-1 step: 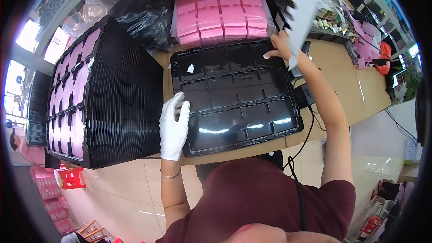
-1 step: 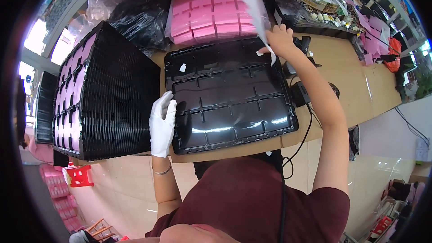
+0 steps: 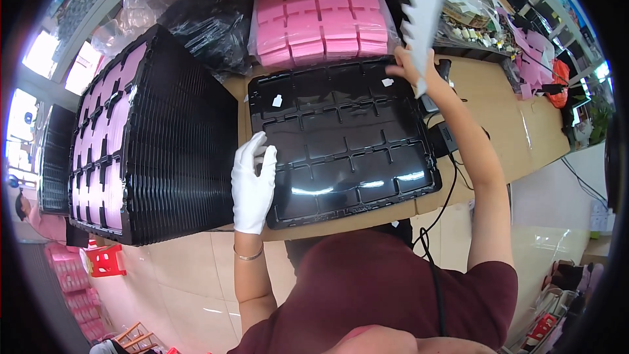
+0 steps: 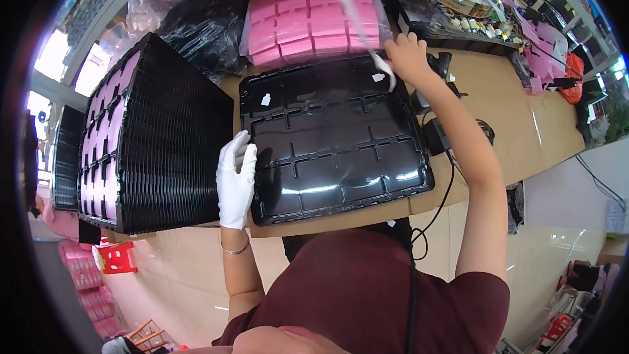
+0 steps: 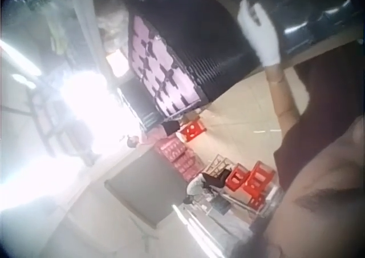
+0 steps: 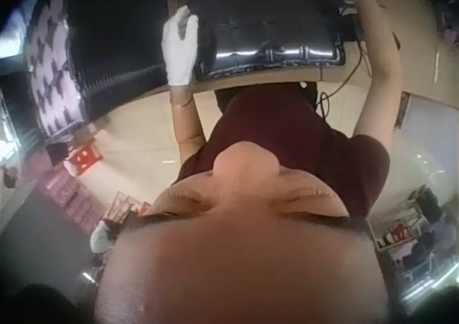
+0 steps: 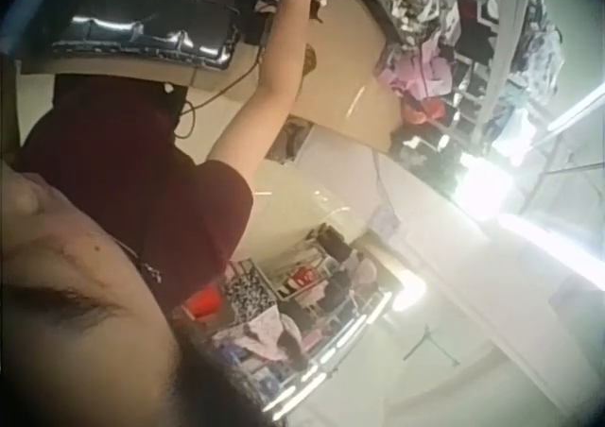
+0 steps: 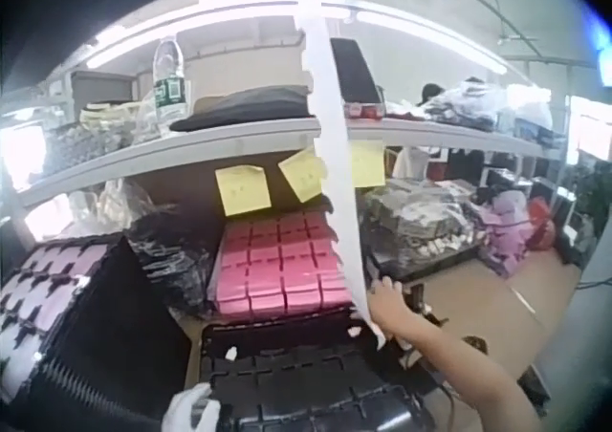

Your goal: The person assembles black plastic trays by hand, inserting pink foam separators and small components into them.

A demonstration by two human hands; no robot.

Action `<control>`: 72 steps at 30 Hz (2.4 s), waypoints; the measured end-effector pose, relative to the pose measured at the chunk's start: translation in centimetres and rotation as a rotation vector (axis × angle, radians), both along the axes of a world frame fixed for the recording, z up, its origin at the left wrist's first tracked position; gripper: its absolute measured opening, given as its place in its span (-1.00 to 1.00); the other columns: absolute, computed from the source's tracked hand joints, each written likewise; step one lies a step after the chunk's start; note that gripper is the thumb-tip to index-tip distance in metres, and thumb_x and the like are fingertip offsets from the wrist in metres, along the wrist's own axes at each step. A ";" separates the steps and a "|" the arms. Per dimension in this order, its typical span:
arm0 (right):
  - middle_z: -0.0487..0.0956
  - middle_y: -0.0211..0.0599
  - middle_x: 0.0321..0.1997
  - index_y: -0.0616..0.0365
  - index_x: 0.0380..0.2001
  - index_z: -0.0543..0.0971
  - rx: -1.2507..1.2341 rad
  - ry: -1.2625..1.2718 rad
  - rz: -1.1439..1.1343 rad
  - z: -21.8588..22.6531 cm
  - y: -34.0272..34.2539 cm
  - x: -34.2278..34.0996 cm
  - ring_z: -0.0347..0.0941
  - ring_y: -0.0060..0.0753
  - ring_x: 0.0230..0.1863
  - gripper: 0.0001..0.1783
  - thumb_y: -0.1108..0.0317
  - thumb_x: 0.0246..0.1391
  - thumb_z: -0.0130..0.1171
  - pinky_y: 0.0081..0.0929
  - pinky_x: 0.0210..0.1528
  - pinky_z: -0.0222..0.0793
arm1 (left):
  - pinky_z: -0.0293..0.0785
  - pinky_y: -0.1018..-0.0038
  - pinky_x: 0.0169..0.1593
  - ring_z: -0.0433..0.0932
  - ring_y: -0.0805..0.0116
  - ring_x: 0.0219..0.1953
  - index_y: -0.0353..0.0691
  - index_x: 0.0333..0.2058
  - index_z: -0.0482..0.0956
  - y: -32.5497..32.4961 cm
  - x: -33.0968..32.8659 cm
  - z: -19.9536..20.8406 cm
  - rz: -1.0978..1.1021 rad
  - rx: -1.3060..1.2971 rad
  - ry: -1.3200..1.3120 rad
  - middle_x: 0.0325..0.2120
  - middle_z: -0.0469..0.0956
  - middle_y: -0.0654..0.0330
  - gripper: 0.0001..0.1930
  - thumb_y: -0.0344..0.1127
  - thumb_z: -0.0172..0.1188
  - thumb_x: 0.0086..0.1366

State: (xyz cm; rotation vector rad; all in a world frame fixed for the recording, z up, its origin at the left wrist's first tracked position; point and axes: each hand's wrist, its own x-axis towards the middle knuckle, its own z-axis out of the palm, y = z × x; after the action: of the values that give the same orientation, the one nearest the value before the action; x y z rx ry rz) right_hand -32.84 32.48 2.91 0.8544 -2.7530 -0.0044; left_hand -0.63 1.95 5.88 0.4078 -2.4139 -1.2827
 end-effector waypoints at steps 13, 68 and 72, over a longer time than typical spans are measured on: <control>0.62 -0.42 -0.18 0.19 0.06 0.48 -1.381 -1.405 0.665 9.3 -11.2 15.0 0.49 -0.66 -0.20 -0.62 0.40 0.20 0.24 -0.61 -0.18 0.40 | 0.43 0.39 -0.43 0.46 0.27 -0.58 -0.25 -0.09 0.62 6.3 -8.0 14.9 0.034 -0.429 0.351 -0.63 0.42 0.19 -0.62 -0.11 0.35 0.23; 0.39 -0.38 -0.37 0.00 -0.53 0.58 -0.333 -0.426 1.024 -0.5 -15.6 23.2 0.23 -0.27 -0.17 -0.68 0.00 0.04 0.30 -0.28 -0.07 0.06 | 0.35 0.66 -0.17 0.37 0.65 -0.32 -0.22 0.17 0.49 -0.9 0.3 2.4 0.079 0.209 0.210 -0.23 0.55 0.32 -0.57 -0.08 0.02 0.50; 0.35 -0.35 -0.39 0.06 -0.53 0.49 -0.363 -0.458 0.898 2.7 -12.0 21.5 0.22 -0.24 -0.20 -0.68 0.09 0.06 0.31 -0.31 -0.09 0.09 | 0.33 0.67 -0.21 0.34 0.67 -0.36 -0.22 0.16 0.50 -1.6 2.3 1.7 0.116 0.102 0.204 -0.27 0.53 0.35 -0.60 -0.12 0.00 0.51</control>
State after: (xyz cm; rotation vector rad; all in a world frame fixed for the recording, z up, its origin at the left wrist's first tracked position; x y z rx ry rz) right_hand -11.30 20.43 5.57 2.0563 -2.3180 0.9107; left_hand 1.64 0.36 7.61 0.4174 -2.1322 -1.3315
